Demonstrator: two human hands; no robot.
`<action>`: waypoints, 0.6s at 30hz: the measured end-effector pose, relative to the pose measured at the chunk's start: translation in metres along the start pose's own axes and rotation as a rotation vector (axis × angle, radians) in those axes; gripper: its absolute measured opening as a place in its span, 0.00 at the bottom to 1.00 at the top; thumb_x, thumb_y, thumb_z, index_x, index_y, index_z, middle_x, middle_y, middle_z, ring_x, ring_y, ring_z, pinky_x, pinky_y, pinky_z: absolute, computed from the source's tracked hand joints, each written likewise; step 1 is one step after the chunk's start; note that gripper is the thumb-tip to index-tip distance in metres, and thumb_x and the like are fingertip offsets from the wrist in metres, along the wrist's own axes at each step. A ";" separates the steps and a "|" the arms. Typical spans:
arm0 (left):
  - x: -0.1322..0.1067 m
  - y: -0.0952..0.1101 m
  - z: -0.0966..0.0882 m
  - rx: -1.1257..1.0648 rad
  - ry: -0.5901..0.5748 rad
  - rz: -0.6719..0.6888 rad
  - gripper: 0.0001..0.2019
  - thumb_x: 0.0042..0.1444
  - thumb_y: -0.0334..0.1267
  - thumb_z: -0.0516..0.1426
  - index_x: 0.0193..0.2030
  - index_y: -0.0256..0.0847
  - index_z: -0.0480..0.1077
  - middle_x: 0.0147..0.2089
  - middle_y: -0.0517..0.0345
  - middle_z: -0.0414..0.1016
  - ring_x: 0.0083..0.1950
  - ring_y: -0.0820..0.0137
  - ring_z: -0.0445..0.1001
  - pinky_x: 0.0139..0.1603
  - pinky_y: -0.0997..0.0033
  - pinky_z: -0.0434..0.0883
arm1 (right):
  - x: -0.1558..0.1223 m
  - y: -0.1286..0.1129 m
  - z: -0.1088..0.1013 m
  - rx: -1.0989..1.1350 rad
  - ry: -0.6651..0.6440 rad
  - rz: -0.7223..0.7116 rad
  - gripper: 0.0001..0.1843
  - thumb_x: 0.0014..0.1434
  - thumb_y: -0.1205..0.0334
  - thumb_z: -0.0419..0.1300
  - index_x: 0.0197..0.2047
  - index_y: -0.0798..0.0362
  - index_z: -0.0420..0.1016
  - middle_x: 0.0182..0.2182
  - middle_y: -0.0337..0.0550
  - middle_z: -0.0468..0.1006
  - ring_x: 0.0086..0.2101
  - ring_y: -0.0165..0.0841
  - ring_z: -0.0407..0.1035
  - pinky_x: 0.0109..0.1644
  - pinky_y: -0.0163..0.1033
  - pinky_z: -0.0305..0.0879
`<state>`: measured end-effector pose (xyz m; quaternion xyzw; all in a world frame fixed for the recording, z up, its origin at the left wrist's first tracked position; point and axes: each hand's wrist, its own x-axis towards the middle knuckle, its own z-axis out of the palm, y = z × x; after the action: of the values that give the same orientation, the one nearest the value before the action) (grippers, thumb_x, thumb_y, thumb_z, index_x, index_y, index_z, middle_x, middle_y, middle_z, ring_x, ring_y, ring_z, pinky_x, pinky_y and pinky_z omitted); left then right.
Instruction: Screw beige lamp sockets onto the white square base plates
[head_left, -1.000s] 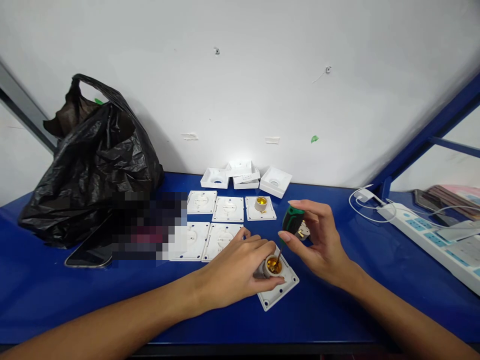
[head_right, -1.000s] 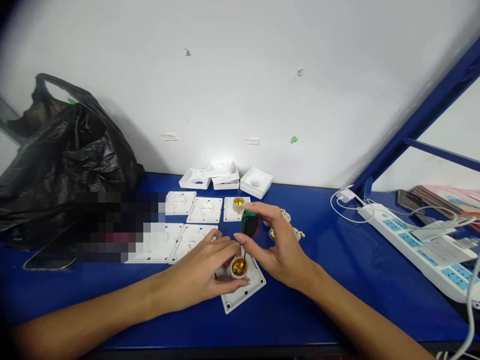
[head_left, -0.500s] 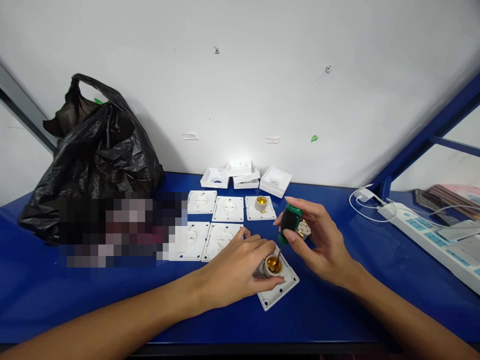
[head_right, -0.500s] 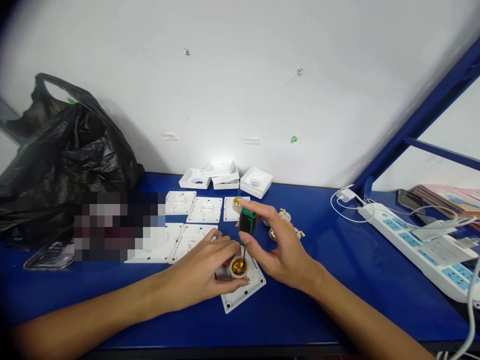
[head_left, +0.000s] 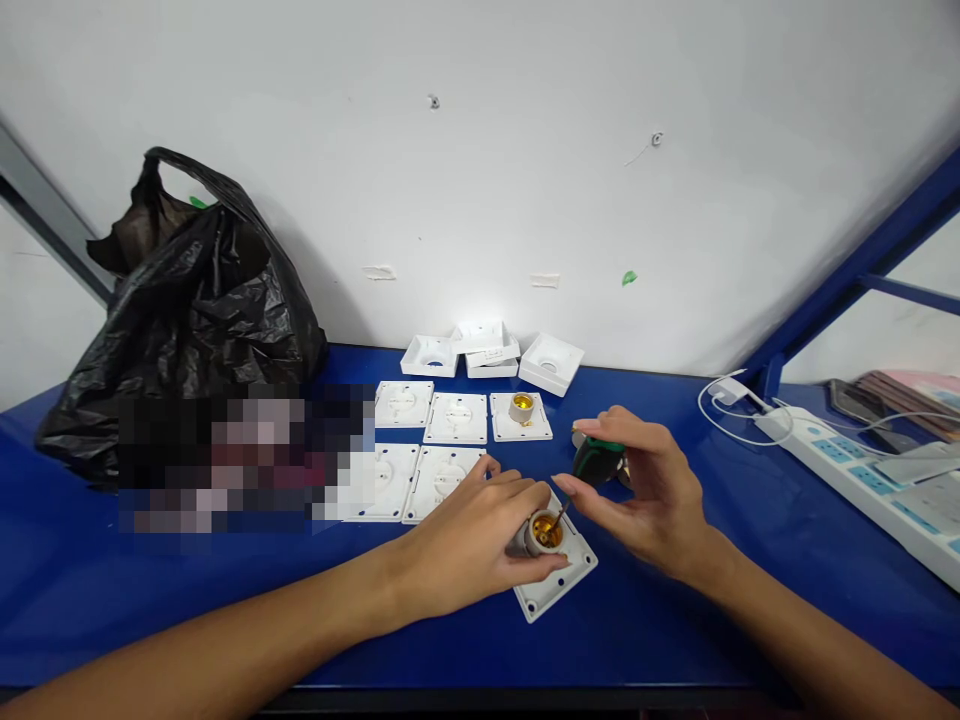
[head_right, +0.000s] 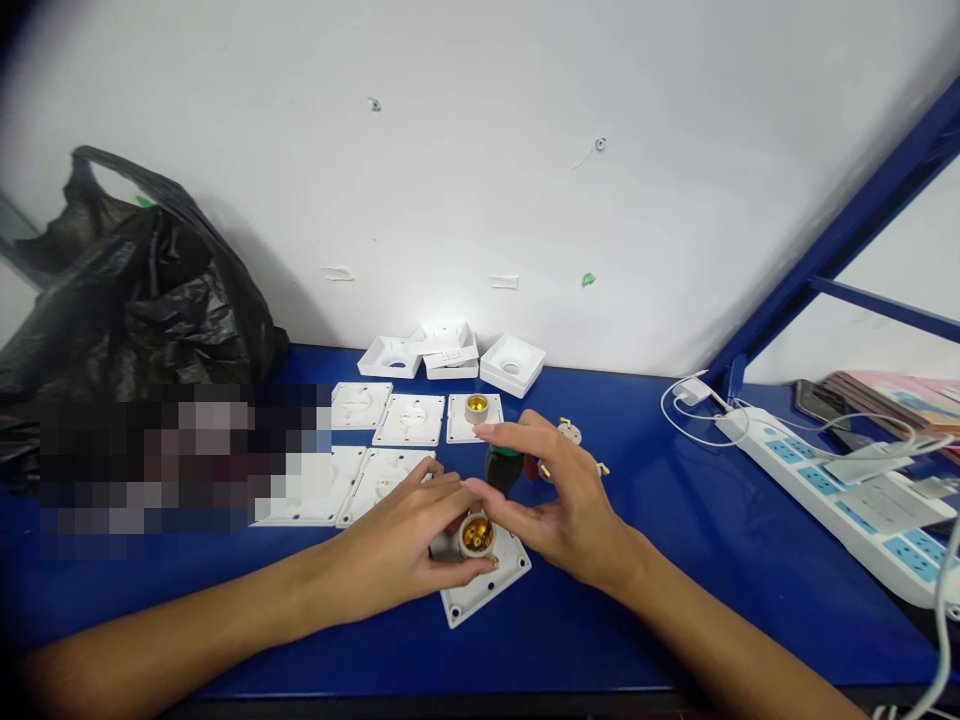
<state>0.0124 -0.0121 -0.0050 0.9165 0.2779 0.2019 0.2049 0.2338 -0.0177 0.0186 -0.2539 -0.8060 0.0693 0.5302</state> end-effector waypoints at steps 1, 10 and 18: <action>0.000 0.000 0.000 -0.001 0.002 0.002 0.17 0.65 0.48 0.70 0.47 0.43 0.70 0.40 0.62 0.79 0.42 0.62 0.78 0.59 0.55 0.64 | -0.001 0.001 0.000 -0.003 0.001 -0.010 0.40 0.64 0.72 0.70 0.74 0.39 0.65 0.42 0.39 0.81 0.37 0.36 0.73 0.35 0.42 0.72; 0.001 0.001 -0.002 0.005 -0.002 -0.001 0.17 0.64 0.47 0.71 0.45 0.42 0.69 0.40 0.62 0.79 0.41 0.62 0.77 0.58 0.56 0.64 | -0.004 0.004 0.001 -0.039 0.084 -0.002 0.39 0.61 0.72 0.73 0.71 0.39 0.69 0.47 0.39 0.83 0.40 0.37 0.76 0.50 0.48 0.75; 0.001 0.001 -0.002 -0.007 0.007 -0.009 0.17 0.64 0.47 0.71 0.42 0.43 0.68 0.39 0.63 0.78 0.41 0.62 0.78 0.58 0.56 0.64 | 0.000 0.003 0.002 0.053 -0.066 0.136 0.32 0.71 0.68 0.64 0.73 0.40 0.66 0.54 0.44 0.81 0.44 0.37 0.76 0.47 0.47 0.75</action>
<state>0.0124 -0.0117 -0.0031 0.9137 0.2822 0.2052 0.2081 0.2330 -0.0151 0.0166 -0.2914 -0.8018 0.1346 0.5041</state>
